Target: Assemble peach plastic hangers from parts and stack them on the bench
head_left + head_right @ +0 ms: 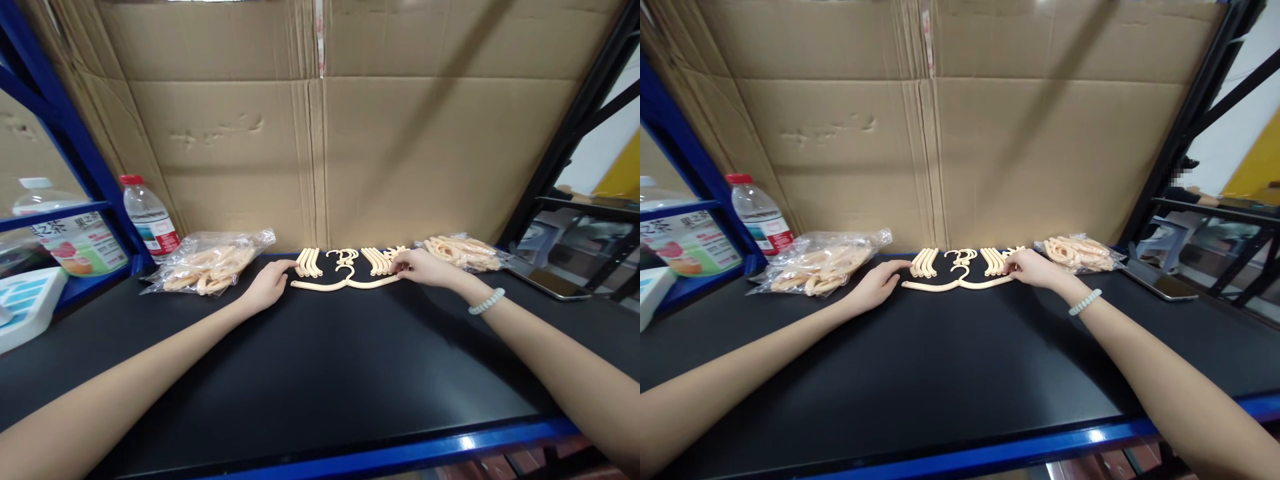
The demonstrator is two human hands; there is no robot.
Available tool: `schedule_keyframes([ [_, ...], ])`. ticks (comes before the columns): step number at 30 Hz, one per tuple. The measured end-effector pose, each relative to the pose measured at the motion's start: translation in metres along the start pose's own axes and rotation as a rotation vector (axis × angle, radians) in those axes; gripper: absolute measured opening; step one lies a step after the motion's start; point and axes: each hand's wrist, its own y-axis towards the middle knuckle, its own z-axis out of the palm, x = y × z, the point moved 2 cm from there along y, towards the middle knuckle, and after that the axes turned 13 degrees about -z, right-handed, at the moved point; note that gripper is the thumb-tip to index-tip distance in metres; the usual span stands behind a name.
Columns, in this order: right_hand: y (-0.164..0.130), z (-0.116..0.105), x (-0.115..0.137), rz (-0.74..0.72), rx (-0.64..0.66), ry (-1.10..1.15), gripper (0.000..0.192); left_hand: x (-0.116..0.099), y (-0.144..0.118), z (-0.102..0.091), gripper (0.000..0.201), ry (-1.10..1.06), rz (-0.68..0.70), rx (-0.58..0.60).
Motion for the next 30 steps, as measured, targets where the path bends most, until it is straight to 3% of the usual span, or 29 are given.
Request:
schedule_keyframes([
  [12,0.001,0.002,-0.004,-0.009,0.019,-0.044,0.02,0.005,0.0,0.007,0.05,0.117,0.009,0.068],
  [30,0.005,0.011,0.0,-0.042,0.025,-0.043,0.017,0.006,-0.002,0.008,0.05,0.184,0.029,0.061],
])
